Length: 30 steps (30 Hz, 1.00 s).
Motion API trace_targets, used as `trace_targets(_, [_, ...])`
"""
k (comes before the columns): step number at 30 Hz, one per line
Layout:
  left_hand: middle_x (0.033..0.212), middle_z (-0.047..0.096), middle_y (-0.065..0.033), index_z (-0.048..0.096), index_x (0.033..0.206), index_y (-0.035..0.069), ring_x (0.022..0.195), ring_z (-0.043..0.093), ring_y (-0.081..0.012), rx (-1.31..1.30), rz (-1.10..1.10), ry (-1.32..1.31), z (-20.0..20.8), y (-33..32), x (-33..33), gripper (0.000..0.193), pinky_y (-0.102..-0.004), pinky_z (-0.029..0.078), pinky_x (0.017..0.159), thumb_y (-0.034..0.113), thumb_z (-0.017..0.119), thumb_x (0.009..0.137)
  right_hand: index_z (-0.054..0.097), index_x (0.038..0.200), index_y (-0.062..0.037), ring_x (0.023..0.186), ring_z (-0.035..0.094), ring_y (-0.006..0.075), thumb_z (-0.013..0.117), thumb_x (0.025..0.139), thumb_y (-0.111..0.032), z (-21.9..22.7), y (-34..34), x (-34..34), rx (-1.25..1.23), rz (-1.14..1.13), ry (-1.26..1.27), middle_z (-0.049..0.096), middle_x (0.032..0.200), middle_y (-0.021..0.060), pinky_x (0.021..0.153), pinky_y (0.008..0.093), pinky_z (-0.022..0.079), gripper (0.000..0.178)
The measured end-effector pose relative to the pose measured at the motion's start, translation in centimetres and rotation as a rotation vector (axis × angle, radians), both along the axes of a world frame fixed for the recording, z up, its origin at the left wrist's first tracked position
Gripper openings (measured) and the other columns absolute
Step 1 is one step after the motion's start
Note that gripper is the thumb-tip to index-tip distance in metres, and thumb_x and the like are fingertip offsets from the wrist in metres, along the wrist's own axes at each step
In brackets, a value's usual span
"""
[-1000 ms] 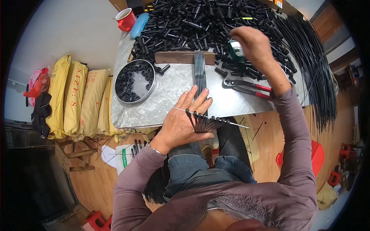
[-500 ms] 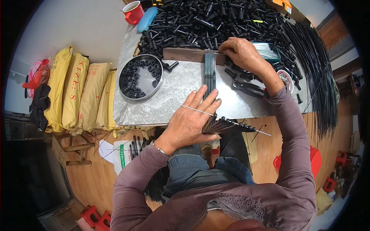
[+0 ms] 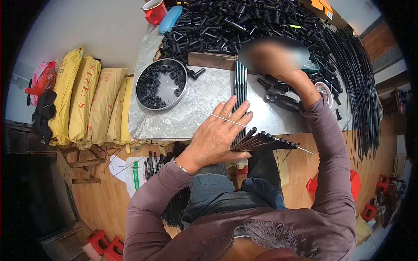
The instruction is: Assembling and cutting wire bundles using pliers and cutters at a workbench.
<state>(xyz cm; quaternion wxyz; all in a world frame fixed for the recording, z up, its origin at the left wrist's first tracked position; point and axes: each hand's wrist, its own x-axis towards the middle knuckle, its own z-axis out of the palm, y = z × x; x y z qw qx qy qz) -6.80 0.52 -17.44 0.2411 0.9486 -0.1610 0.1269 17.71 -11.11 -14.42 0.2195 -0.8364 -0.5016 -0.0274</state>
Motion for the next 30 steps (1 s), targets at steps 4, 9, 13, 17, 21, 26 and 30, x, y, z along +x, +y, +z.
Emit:
trace_targets(4, [0.146, 0.037, -0.0132, 0.049, 0.131, 0.005, 0.137, 0.030, -0.0377, -0.002, -0.006, 0.005, 0.0, 0.1, 0.0, 0.092, -0.0483, 0.029, 0.111, 0.045, 0.083, 0.056, 0.069, 0.091, -0.0054, 0.085, 0.064, 0.0310, 0.056, 0.082, -0.011, 0.2, 0.6, 0.3, -0.046, -0.009, 0.019, 0.067, 0.090, 0.0122, 0.075, 0.0402, 0.051, 0.018])
trace_targets(9, [0.146, 0.036, -0.0135, 0.049, 0.131, 0.005, 0.137, 0.029, -0.0375, -0.010, -0.018, 0.008, 0.0, 0.1, 0.1, 0.090, -0.0481, 0.029, 0.111, 0.045, 0.082, 0.058, 0.067, 0.093, -0.0028, 0.084, 0.064, 0.0303, 0.060, 0.081, -0.007, 0.3, 0.7, 0.6, -0.051, -0.020, 0.073, 0.066, 0.087, 0.0121, 0.074, 0.0380, 0.050, 0.014])
trace_targets(13, [0.146, 0.036, -0.0140, 0.049, 0.131, 0.004, 0.136, 0.030, -0.0378, -0.016, -0.014, -0.001, 0.0, 0.1, 0.0, 0.090, -0.0482, 0.029, 0.111, 0.045, 0.082, 0.058, 0.066, 0.091, -0.0017, 0.084, 0.063, 0.0318, 0.060, 0.080, -0.008, 0.3, 1.3, -0.1, -0.081, -0.055, -0.019, 0.066, 0.087, 0.0129, 0.074, 0.0385, 0.050, 0.014])
trace_targets(17, [0.145, 0.037, -0.0145, 0.049, 0.130, 0.004, 0.136, 0.030, -0.0382, -0.023, -0.019, -0.004, 0.0, 0.1, 0.0, 0.089, -0.0490, 0.030, 0.110, 0.046, 0.082, 0.058, 0.065, 0.091, -0.0016, 0.083, 0.063, 0.0320, 0.060, 0.079, -0.007, 0.1, 0.9, 0.5, -0.027, 0.025, -0.058, 0.065, 0.087, 0.0131, 0.073, 0.0390, 0.050, 0.014])
trace_targets(21, [0.145, 0.037, -0.0147, 0.050, 0.130, 0.004, 0.136, 0.031, -0.0385, -0.025, -0.019, -0.013, 0.0, 0.1, 0.0, 0.088, -0.0493, 0.030, 0.110, 0.046, 0.081, 0.059, 0.067, 0.088, -0.0030, 0.082, 0.064, 0.0326, 0.057, 0.079, -0.009, 0.2, 1.0, 0.5, 0.006, 0.051, -0.030, 0.067, 0.086, 0.0134, 0.074, 0.0407, 0.050, 0.014])
trace_targets(26, [0.145, 0.037, -0.0146, 0.050, 0.130, 0.004, 0.136, 0.030, -0.0384, -0.018, -0.017, -0.011, -0.2, 0.2, 0.0, 0.088, -0.0491, 0.030, 0.110, 0.047, 0.081, 0.059, 0.065, 0.094, -0.0027, 0.082, 0.066, 0.0286, 0.059, 0.081, -0.007, -0.1, 1.5, 0.4, 0.051, -0.004, 0.181, 0.068, 0.087, 0.0126, 0.073, 0.0371, 0.051, 0.015])
trace_targets(30, [0.145, 0.037, -0.0140, 0.050, 0.130, 0.004, 0.136, 0.030, -0.0378, -0.021, -0.017, 0.004, 0.0, 0.1, 0.1, 0.089, -0.0489, 0.029, 0.111, 0.047, 0.082, 0.059, 0.059, 0.095, -0.0002, 0.079, 0.060, 0.0116, 0.059, 0.083, 0.000, -0.9, 1.5, 0.8, 0.189, 0.020, 0.368, 0.063, 0.081, 0.0049, 0.071, 0.0270, 0.049, 0.012])
